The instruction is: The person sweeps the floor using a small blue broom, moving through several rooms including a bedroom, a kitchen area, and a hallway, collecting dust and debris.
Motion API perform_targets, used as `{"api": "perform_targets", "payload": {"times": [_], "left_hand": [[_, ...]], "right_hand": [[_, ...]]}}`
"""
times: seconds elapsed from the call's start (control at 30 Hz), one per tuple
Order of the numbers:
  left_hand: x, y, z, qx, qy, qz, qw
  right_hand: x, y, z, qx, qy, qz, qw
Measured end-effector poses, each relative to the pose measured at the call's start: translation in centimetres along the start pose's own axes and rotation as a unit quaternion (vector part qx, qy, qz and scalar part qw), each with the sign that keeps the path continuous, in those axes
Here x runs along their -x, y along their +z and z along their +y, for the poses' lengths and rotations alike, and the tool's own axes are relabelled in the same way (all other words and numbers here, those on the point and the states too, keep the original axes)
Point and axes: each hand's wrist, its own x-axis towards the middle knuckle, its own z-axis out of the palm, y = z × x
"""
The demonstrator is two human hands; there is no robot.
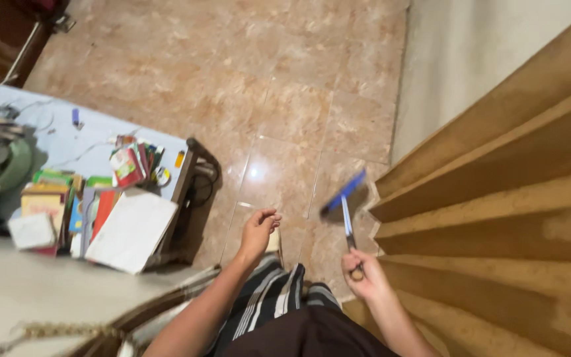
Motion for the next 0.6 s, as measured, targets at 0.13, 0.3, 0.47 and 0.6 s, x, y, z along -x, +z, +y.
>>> {"api": "perform_targets", "payload": {"times": [0.13, 0.3, 0.47, 0.6], "left_hand": [[-5.9, 1.3, 3.4, -0.005, -0.005, -0.02, 1.0], [-12.4, 1.2, 7.4, -0.019, 0.012, -0.047, 0.999], [-17.5, -0.2, 11.5, -0.049, 0.019, -0.034, 0.998], [-20.2, 0.9, 13.0, -0.051, 0.004, -0.035, 0.998]], "right_hand": [[-4.1, 4.6, -1.2, 0.044, -0.054, 0.049, 0.996], [-17.3, 14.4, -3.4, 0.052, -0.118, 0.067, 0.989], [-24.0, 23.5, -8.4, -0.039, -0.028, -0.076, 0.996], [-21.1, 23.5, -12.7, -0.155, -0.082, -0.143, 0.974]]}}
